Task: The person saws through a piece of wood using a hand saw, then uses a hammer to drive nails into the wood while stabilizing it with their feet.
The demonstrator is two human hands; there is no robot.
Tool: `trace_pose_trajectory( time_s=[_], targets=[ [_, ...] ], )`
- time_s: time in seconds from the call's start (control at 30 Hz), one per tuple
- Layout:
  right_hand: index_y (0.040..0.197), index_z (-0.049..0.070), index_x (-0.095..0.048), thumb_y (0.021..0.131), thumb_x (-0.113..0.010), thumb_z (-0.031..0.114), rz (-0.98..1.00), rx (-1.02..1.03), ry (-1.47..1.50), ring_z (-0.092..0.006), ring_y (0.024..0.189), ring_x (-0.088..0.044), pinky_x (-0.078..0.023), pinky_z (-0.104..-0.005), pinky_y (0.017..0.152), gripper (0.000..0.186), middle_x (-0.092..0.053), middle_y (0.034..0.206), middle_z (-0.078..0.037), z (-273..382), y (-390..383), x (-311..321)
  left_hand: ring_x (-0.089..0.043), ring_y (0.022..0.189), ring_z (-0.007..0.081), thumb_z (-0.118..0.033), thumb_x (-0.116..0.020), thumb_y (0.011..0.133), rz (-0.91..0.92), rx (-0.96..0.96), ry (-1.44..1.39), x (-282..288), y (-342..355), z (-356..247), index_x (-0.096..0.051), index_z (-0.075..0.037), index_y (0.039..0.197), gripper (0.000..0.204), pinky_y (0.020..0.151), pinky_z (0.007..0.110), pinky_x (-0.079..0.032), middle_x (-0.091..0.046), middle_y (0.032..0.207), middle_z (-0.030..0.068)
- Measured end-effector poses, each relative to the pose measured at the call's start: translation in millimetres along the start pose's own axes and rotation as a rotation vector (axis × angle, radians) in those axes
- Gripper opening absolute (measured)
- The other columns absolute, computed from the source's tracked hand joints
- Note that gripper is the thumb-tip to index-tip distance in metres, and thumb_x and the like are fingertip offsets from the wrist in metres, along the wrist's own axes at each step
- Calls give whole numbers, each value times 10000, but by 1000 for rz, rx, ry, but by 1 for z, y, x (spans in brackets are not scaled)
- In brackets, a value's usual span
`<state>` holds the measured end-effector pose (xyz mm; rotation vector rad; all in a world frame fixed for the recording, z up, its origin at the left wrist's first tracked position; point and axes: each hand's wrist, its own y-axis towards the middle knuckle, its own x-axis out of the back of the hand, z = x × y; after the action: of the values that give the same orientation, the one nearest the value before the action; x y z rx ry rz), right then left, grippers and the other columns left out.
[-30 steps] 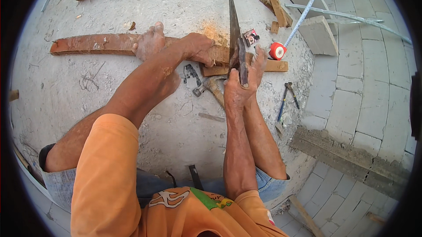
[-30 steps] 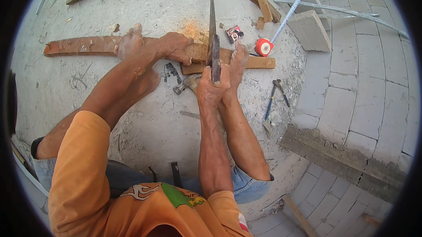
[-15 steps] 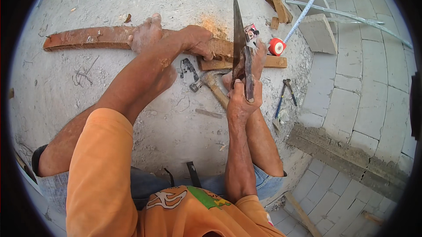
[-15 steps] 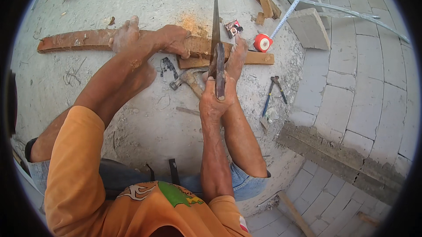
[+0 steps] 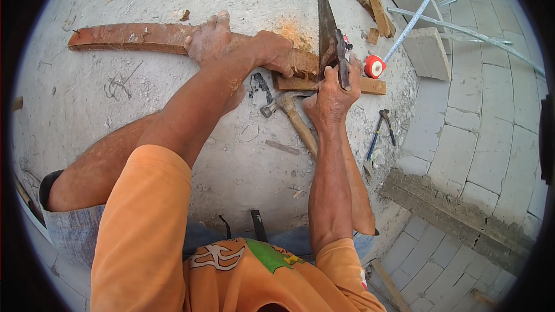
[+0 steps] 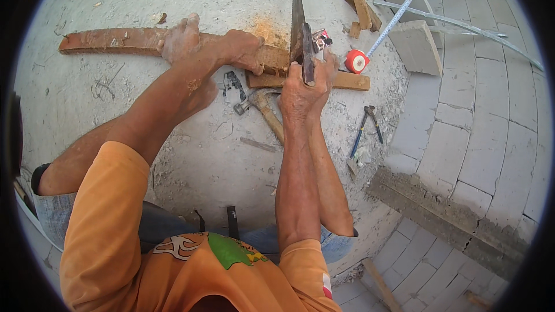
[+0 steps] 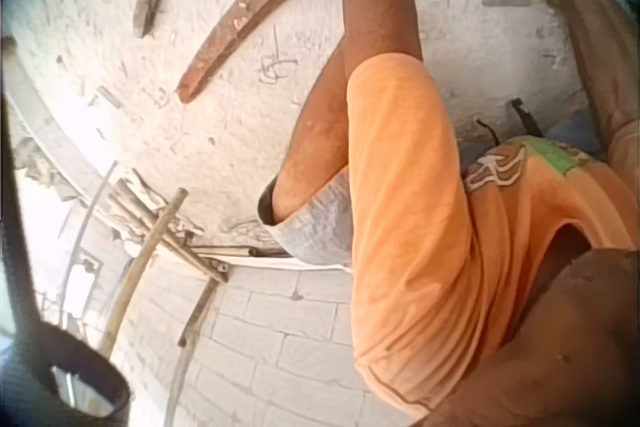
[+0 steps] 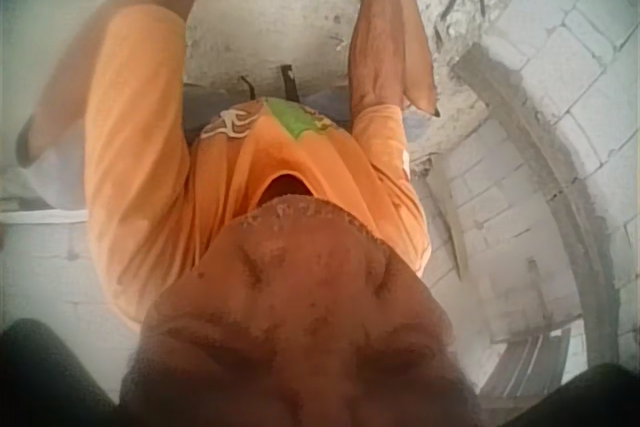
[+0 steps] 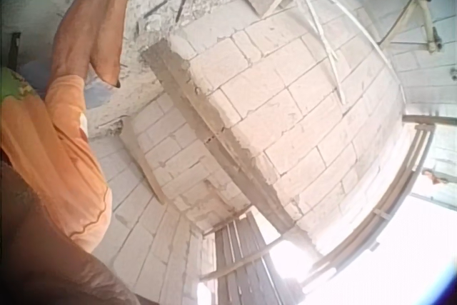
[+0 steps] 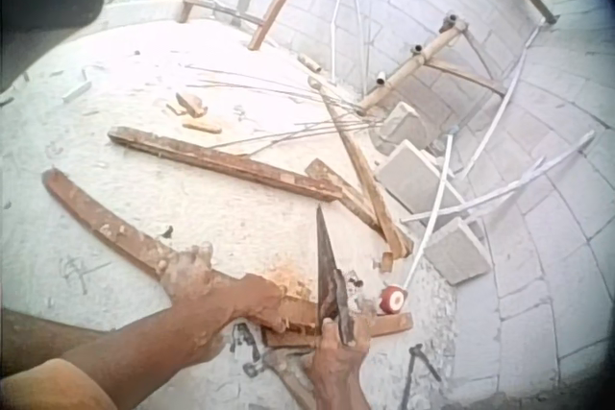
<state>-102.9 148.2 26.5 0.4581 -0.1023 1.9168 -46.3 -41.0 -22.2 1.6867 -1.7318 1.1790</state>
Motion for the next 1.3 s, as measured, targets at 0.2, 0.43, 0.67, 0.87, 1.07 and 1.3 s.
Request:
trace_pose_trajectory(
  time_s=[0.2, 0.43, 0.67, 0.87, 1.07, 1.3],
  targets=[
    [1043, -57, -613, 806, -683, 3, -32, -116, 0, -264, 789, -647, -529, -356, 717, 254, -639, 915, -170, 1, -17, 12, -715, 952, 377, -481, -802, 653, 133, 0, -32, 10, 9, -8, -669, 3, 1103, 674, 816, 447, -563, -731, 993, 222],
    [1080, -60, -611, 856, -638, -41, -150, -182, 33, -135, 594, -558, -459, -289, 535, 227, -611, 818, -83, 21, -132, 43, -712, 933, 377, -485, -802, 657, 111, -7, -28, 4, 8, 7, -674, 2, 1066, 649, 798, 448, -561, -730, 963, 197],
    [957, -23, -596, 858, -598, -33, -140, 157, -238, -148, 606, -579, -486, -302, 525, 100, -578, 774, -70, 3, -90, 29, -702, 981, 388, -506, -811, 653, 107, -11, 23, 1, 11, 1, -642, 15, 1159, 746, 822, 460, -556, -722, 1015, 225],
    [1020, -41, -621, 871, -583, -34, -145, 180, -231, -163, 654, -608, -487, -290, 588, 154, -613, 825, -78, -16, -64, 23, -698, 990, 396, -491, -802, 660, 106, -46, -14, 1, 10, 5, -648, 18, 1138, 715, 831, 457, -553, -718, 1016, 236],
    [1047, -50, -622, 903, -592, -13, -89, 123, -302, -136, 603, -577, -463, -277, 545, 151, -629, 832, -66, 1, -141, 49, -703, 951, 400, -491, -801, 665, 133, -23, -4, -1, 12, 3, -665, 16, 1093, 677, 813, 451, -555, -721, 974, 230],
    [1075, -74, -626, 827, -639, -54, -106, 165, -395, -197, 755, -619, -505, -322, 697, 249, -636, 869, -118, 17, -111, 40, -719, 934, 379, -518, -800, 683, 64, -30, 5, 3, 14, -6, -726, 26, 1033, 651, 801, 438, -570, -741, 991, 217]
  ],
)
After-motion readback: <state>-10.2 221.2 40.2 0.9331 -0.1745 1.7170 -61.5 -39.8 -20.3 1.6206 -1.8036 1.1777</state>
